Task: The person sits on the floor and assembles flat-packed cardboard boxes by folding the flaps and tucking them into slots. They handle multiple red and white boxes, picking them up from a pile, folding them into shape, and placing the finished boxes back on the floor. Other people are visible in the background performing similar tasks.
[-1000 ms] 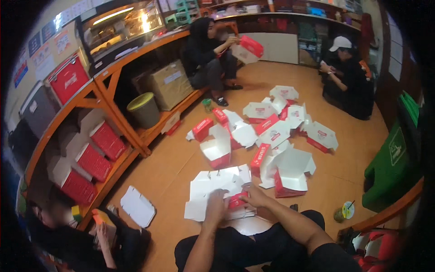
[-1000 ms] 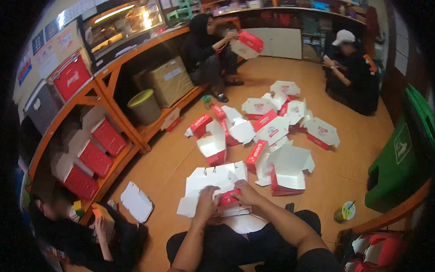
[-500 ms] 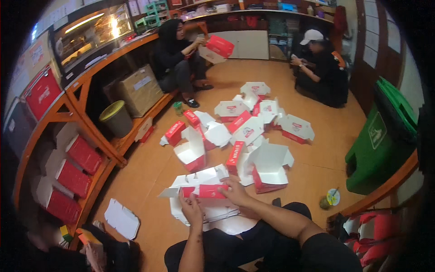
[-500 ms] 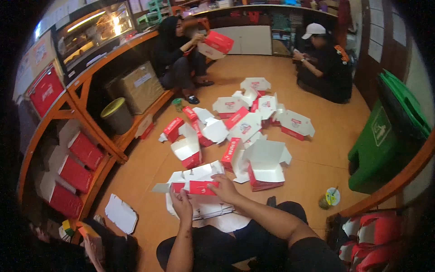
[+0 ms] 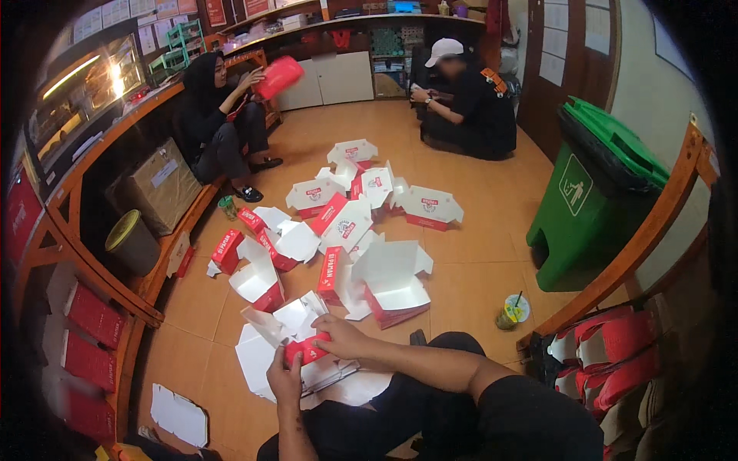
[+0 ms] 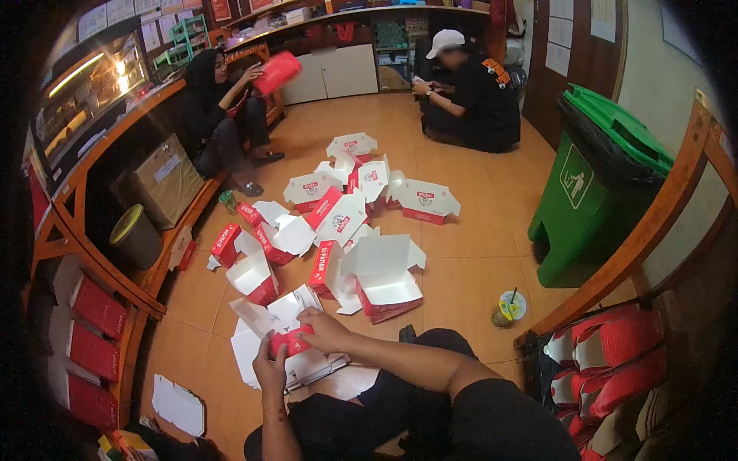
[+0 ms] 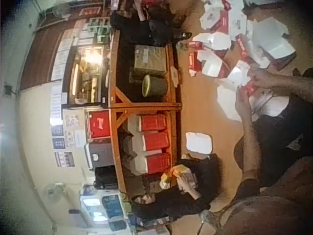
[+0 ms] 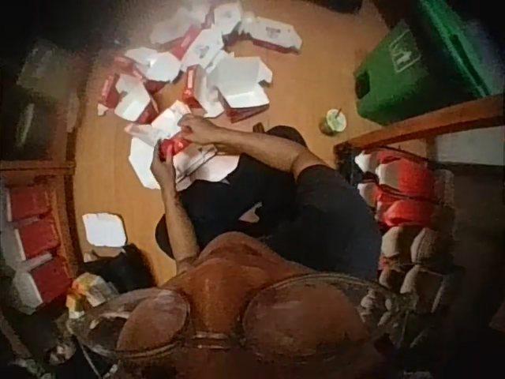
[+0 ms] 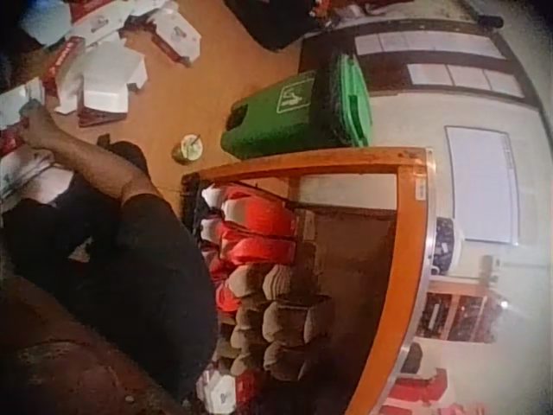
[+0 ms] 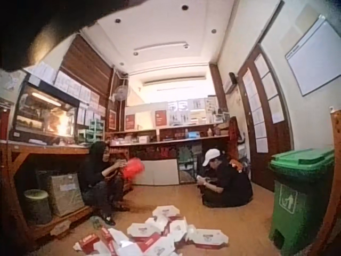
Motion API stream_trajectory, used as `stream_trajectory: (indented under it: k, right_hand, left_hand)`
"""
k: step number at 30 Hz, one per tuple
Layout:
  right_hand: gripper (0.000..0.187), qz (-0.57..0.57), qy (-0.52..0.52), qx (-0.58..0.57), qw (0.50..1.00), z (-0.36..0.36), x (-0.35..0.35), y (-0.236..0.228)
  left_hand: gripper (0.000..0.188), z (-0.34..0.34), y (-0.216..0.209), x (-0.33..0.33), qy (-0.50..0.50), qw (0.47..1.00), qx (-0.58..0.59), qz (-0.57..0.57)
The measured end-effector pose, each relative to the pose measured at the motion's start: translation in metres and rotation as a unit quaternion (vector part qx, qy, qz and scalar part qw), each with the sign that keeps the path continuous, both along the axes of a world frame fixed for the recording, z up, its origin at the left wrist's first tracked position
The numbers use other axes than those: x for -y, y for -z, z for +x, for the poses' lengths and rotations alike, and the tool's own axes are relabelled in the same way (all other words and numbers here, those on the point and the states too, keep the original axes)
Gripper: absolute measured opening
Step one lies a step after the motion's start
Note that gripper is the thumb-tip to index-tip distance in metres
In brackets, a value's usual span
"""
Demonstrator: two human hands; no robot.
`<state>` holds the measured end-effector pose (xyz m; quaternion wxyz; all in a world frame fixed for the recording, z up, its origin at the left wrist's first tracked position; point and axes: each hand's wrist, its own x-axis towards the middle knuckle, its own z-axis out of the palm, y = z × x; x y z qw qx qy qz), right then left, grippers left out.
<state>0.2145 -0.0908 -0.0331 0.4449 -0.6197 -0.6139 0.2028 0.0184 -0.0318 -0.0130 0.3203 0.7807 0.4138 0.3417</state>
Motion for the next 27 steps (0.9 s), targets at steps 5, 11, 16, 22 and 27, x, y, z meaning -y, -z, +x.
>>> stream_trajectory:
  k: [5,11,16,22,27]
  right_hand:
    - [0.032,-0.014,-0.032,-0.025,0.999,-0.004,0.003,-0.003]
    - [0.069,0.094,-0.004,-0.271,0.958,-0.009,-0.020,0.011]
    - [0.086,0.054,0.004,-0.312,0.948,0.032,-0.019,-0.014]
    - [0.039,0.009,-0.055,-0.254,0.966,0.032,0.003,-0.060]
    - [0.018,-0.061,0.027,-0.263,0.962,0.034,0.005,-0.066]
  left_hand:
    - [0.030,-0.004,0.016,-0.003,0.043,0.998,-0.025,0.049]
    - [0.030,-0.016,0.023,-0.025,-0.053,0.986,0.141,-0.066]
    - [0.036,-0.045,0.019,-0.048,-0.077,0.852,0.425,-0.296]
    - [0.028,-0.033,0.004,-0.043,-0.130,0.869,0.346,-0.329]
    - [0.034,-0.050,0.028,-0.052,-0.179,0.932,0.201,-0.244]
